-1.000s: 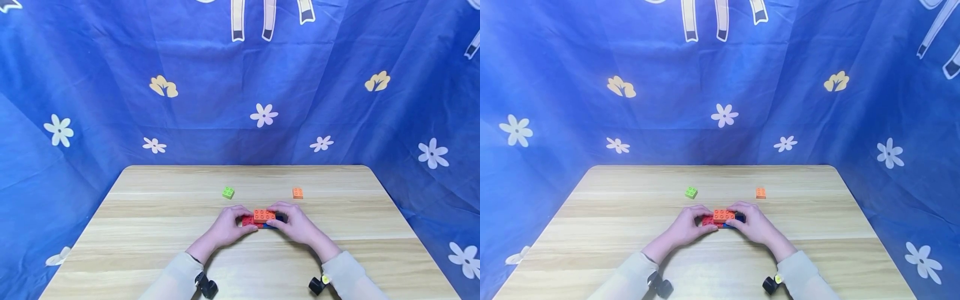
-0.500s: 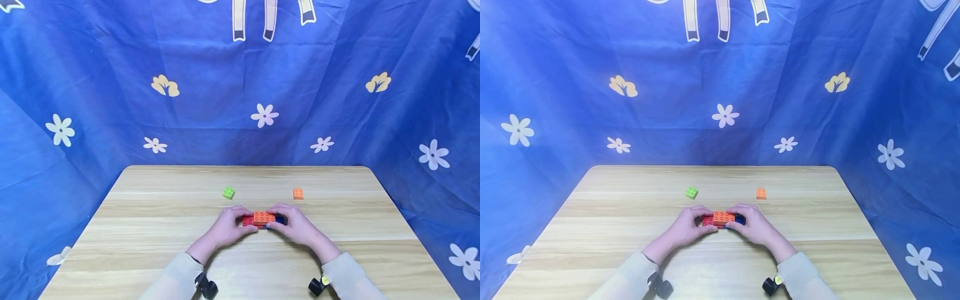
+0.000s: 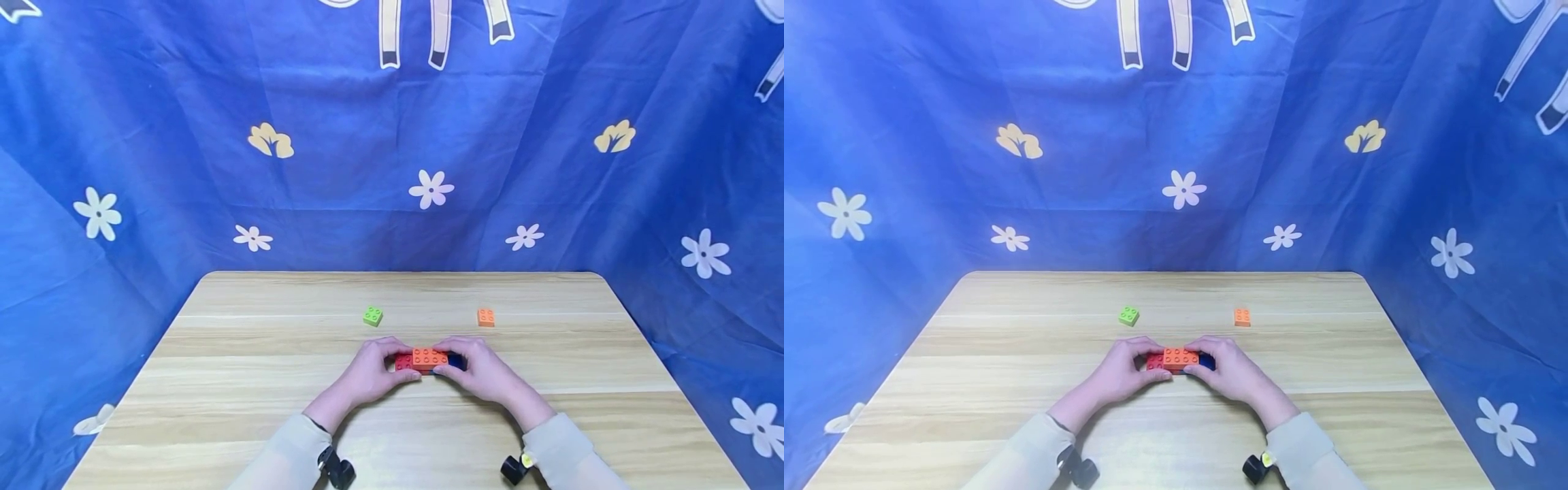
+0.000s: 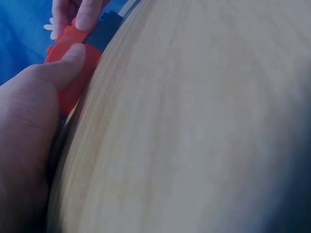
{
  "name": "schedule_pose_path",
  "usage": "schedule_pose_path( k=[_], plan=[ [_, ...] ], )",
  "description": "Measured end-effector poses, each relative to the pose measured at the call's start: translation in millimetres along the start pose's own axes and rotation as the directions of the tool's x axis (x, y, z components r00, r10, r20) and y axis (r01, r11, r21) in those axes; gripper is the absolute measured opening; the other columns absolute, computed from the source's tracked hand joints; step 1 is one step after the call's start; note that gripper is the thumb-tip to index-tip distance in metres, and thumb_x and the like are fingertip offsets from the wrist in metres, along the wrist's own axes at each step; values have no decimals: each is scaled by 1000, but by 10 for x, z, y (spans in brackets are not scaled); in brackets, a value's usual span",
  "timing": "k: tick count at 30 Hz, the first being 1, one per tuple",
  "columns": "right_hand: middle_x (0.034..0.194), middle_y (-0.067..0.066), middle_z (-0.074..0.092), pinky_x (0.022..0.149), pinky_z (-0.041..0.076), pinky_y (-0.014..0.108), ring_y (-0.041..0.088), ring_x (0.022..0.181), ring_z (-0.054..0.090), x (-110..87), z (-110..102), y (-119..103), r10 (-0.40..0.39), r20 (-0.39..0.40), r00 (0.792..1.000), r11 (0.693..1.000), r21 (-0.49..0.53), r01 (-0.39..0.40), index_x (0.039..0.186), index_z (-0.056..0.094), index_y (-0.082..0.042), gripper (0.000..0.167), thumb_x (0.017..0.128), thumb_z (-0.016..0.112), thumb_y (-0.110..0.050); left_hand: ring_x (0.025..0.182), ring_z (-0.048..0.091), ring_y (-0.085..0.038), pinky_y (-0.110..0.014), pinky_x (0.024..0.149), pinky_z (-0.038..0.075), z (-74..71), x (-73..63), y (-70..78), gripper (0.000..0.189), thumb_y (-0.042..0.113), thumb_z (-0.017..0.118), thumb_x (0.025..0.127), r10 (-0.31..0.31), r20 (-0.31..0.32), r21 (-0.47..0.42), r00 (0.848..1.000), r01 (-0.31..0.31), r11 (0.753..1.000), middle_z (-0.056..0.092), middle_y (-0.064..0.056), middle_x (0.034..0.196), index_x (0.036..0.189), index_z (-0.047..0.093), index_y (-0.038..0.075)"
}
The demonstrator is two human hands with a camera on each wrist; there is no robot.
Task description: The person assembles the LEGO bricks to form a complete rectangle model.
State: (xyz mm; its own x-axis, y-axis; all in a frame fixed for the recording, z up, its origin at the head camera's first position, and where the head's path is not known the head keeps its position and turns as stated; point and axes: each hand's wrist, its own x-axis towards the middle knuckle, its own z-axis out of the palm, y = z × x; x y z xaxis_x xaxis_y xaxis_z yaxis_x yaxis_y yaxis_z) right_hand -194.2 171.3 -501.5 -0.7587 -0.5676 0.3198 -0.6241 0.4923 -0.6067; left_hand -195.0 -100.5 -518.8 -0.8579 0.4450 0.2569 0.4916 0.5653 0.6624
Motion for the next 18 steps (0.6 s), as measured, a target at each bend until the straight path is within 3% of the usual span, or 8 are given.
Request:
schedule_pose_path(
  k=[8, 13, 18],
  plan=[
    [126, 1, 73, 107, 52, 43, 20, 119, 68, 7, 3, 3, -70, 9, 998, 996, -52, 70, 127, 73, -11, 35, 96, 81, -25, 107, 65, -9, -37, 100, 50, -5, 7, 1, 52, 50, 90, 82, -15, 13, -16, 1000, 16, 1000, 73, 14, 111, 123, 79, 19],
    [124, 1, 74, 106, 53, 42, 20, 118, 68, 6, 11, 0, -84, 4, 996, 995, -47, 84, 125, 73, -12, 33, 96, 82, -24, 110, 65, -9, -38, 102, 50, -11, 23, 25, 57, 56, 84, 86, -29, 32, -75, 999, 32, 997, 72, 13, 116, 127, 77, 18],
    [123, -2, 74, 105, 53, 40, 17, 117, 68, 14, 16, 11, -67, 6, 998, 997, -38, 67, 125, 73, -13, 33, 96, 82, -25, 114, 66, -9, -36, 102, 52, -4, 46, 91, 52, 47, 84, 91, 28, 22, -170, 999, -24, 985, 73, 11, 121, 130, 75, 15]
  ],
)
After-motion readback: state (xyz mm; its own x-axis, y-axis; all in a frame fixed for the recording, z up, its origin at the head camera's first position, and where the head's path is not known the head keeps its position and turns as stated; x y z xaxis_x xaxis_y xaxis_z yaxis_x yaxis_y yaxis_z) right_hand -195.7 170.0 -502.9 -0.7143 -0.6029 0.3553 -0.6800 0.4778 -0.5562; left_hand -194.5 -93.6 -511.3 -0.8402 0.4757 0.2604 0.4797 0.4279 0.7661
